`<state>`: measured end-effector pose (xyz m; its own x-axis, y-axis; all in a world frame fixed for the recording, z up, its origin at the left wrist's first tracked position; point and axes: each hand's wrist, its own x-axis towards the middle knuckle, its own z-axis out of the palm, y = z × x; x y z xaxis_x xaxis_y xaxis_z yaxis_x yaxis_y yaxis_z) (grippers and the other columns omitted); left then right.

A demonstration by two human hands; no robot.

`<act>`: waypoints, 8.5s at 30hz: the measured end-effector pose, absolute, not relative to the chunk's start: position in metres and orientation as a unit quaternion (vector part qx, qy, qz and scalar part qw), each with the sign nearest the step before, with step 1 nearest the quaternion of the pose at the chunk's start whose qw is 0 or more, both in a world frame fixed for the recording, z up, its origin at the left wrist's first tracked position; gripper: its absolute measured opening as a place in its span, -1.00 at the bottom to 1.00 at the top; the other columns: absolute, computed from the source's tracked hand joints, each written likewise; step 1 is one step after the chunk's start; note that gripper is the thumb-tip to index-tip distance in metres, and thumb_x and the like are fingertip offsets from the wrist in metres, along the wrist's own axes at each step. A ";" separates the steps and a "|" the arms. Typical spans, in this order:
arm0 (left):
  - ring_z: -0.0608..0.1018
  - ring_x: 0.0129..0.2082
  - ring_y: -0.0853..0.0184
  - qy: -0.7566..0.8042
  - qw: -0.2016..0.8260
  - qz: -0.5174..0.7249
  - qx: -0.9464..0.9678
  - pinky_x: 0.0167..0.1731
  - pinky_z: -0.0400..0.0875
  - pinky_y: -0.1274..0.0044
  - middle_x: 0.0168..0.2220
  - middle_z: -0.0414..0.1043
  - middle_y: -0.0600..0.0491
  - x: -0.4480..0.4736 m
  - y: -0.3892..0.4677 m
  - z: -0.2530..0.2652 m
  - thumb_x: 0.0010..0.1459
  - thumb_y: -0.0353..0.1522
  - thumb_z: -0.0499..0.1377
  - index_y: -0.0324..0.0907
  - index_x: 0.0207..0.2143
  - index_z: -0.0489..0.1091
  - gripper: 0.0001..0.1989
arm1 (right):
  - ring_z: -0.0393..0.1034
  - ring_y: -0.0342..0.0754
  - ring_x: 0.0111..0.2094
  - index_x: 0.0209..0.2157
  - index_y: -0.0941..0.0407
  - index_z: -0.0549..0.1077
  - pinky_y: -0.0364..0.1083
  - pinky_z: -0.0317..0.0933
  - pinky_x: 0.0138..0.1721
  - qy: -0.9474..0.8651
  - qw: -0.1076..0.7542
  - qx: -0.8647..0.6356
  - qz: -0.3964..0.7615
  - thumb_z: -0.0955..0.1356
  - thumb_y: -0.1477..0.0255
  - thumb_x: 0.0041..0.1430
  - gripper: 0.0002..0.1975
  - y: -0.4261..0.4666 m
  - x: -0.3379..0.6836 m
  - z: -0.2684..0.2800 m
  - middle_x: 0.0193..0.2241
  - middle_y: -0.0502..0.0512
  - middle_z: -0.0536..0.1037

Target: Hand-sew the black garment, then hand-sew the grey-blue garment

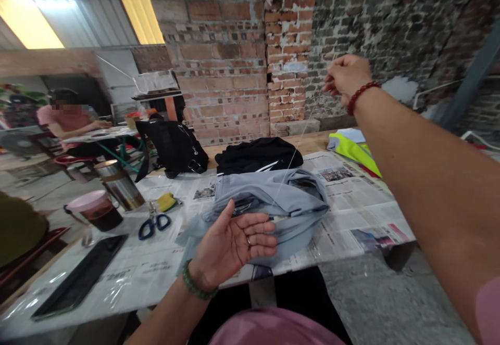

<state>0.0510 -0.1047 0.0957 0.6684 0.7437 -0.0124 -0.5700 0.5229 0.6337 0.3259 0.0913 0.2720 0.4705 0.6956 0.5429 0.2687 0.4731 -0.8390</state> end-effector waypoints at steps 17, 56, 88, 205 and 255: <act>0.53 -0.26 0.12 0.151 0.855 0.375 0.325 -0.18 0.30 0.30 -0.23 0.48 -0.23 0.056 -0.104 0.093 0.21 -0.09 -0.21 -0.41 -0.20 0.40 -0.39 | 0.24 -0.27 -0.71 -0.51 0.15 0.25 -0.24 0.02 -0.67 -0.473 0.717 -0.487 0.159 0.26 0.53 0.12 -0.87 0.085 0.338 0.270 -0.65 -0.04 0.35; 0.46 -0.68 0.46 0.202 0.813 0.406 0.366 -0.68 0.31 0.64 -0.35 0.52 -0.06 0.054 -0.114 0.072 0.02 -0.51 0.06 -0.30 -0.28 0.38 -0.81 | 0.21 -0.23 -0.79 -0.60 0.12 0.25 -0.25 -0.03 -0.77 -0.483 0.744 -0.432 0.163 0.24 0.62 0.09 -0.77 0.067 0.317 0.293 -0.68 -0.03 0.35; 0.40 -0.49 0.42 0.499 0.408 0.517 0.564 -0.52 0.27 0.62 -0.47 0.43 0.07 0.021 -0.097 0.083 -0.01 -0.28 0.15 -0.20 -0.35 0.47 -0.79 | 0.32 -0.27 -0.67 -0.45 0.17 0.29 -0.30 0.06 -0.73 -0.718 0.441 -0.260 0.472 0.32 0.39 0.06 -0.86 -0.051 0.224 0.206 -0.50 -0.01 0.46; 0.35 -0.57 0.44 0.514 0.561 0.319 0.565 -0.49 0.20 0.59 -0.59 0.40 0.13 0.038 0.031 -0.017 -0.16 -0.30 0.22 -0.24 -0.49 0.51 -0.81 | 0.28 -0.16 -0.52 -0.31 0.12 0.37 -0.18 0.21 -0.46 -0.601 0.590 -0.480 0.246 0.20 0.29 0.17 -0.77 0.033 0.214 -0.034 -0.53 0.00 0.37; 0.49 -0.44 0.34 0.492 0.325 0.341 0.732 -0.33 0.35 0.55 -0.48 0.52 0.07 0.045 0.020 -0.005 -0.10 -0.53 0.11 -0.14 -0.52 0.51 -0.80 | 0.36 -0.11 -0.53 -0.35 0.09 0.37 -0.18 0.17 -0.45 -0.751 0.344 -0.529 0.196 0.09 0.36 0.22 -0.72 -0.018 0.200 -0.058 -0.57 0.03 0.46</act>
<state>0.0455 0.0200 -0.0049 0.2841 0.9418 0.1795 0.4990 -0.3051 0.8111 0.1999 -0.0180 -0.0582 -0.2036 0.9292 0.3083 0.6598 0.3629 -0.6580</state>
